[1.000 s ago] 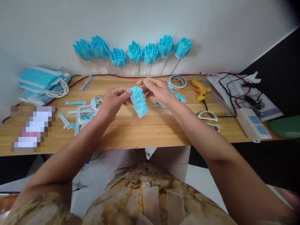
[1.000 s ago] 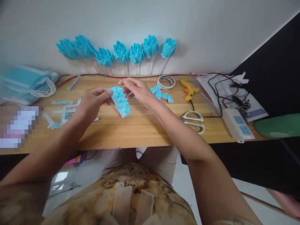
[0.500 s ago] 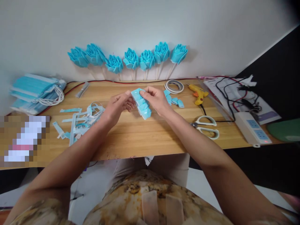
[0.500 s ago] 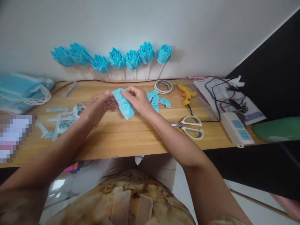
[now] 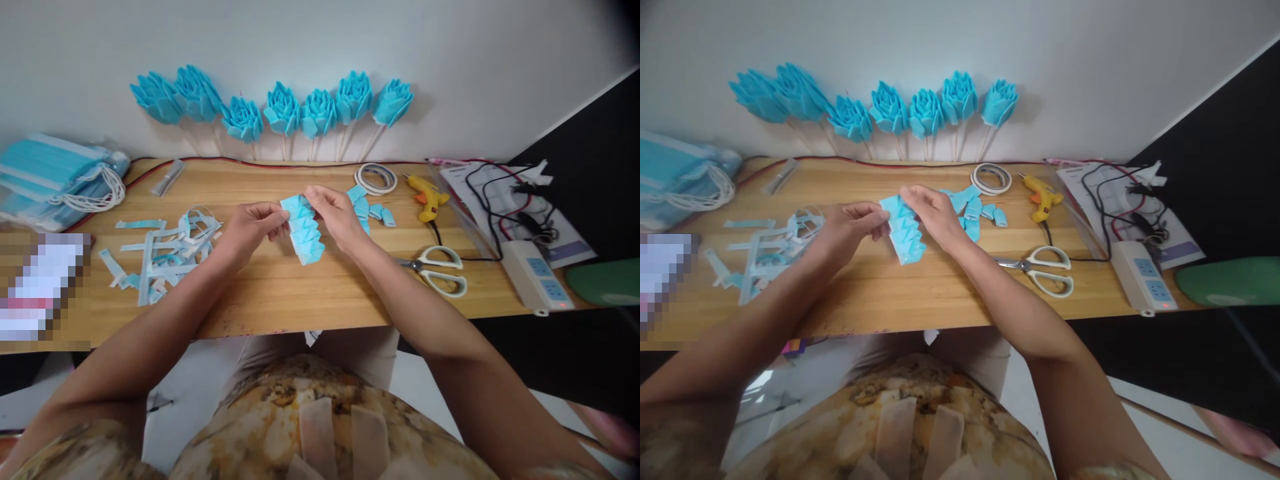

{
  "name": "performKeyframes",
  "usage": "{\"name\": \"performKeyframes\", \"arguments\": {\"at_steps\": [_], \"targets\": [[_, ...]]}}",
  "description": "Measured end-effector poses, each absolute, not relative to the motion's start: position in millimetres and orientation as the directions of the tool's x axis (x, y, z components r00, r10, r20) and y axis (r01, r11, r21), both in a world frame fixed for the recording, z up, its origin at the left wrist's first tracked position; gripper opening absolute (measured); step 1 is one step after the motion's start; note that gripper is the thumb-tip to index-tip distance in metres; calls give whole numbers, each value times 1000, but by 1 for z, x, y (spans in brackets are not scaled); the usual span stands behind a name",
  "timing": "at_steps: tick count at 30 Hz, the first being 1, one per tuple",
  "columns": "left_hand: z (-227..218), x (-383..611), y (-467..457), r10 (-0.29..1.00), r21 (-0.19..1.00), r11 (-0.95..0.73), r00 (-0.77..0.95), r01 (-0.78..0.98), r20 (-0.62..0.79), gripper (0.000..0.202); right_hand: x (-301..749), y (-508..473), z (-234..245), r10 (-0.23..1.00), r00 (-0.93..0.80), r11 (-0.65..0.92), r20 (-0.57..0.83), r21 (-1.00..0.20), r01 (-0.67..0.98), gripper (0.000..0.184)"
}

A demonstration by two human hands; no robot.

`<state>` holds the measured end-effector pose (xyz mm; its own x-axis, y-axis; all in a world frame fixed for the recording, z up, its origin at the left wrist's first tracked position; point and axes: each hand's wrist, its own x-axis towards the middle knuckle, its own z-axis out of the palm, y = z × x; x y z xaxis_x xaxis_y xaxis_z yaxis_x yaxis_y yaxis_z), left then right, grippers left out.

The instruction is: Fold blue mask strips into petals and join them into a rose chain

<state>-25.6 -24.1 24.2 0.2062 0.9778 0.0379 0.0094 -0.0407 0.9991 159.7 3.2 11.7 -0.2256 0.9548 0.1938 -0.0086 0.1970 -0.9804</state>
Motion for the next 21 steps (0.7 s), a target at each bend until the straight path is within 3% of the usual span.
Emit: {"name": "performKeyframes", "arguments": {"at_steps": [6,13,16,21], "targets": [[26,-24,-26,962,997,-53,271,63,34,23,158,3,9,956,-182,242,230,-969,46,60],[24,-29,-20,987,998,-60,146,-5,60,20,160,3,9,959,-261,104,106,-994,-23,62],[21,-30,-18,989,997,-65,127,-46,71,19,161,3,10,944,-301,147,137,-989,12,60],[19,-30,-19,976,985,17,218,-172,21,31,161,5,8,959,-189,231,213,-970,78,60]]}}
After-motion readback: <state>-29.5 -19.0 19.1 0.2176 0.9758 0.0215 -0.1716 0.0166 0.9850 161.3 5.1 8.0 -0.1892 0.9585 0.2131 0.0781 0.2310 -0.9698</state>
